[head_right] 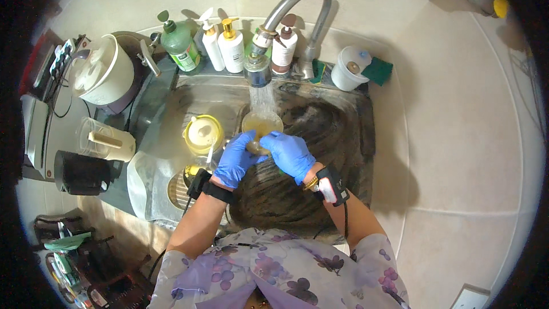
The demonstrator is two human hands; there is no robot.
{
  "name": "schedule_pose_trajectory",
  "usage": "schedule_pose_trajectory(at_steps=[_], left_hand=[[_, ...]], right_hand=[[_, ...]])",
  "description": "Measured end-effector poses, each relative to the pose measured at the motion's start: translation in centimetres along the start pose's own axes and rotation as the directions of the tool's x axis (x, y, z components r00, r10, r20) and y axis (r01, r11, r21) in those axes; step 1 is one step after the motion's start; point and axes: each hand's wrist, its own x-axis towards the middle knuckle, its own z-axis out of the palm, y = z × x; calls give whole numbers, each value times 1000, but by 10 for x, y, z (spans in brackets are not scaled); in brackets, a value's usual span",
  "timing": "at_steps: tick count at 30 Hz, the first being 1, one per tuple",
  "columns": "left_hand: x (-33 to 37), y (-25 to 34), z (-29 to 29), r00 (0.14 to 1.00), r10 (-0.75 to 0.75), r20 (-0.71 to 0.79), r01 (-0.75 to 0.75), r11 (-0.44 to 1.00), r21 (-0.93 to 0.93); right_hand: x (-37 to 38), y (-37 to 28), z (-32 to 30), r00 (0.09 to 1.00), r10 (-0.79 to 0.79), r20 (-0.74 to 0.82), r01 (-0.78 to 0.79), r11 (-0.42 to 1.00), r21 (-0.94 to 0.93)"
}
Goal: Washing and scrubbing a component of a citrus juicer under a running faucet using a sponge.
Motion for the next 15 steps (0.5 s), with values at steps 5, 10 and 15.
schedule_pose_trajectory(at_steps=[5, 10, 15], left_hand=[[15, -10, -1, 937, 275, -214, -193, 921, 338], [17, -11, 2, 900, 402, -170, -327, 878, 349], [23, -19, -7, 832, 546, -97, -413, 727, 548]], right_hand=[[-9, 15, -6, 986, 124, -108, -86, 949, 305], [-16, 28, -42, 747, 665, 17, -414, 445, 794], [-11, 32, -53, 691, 722, 42, -295, 228, 928]])
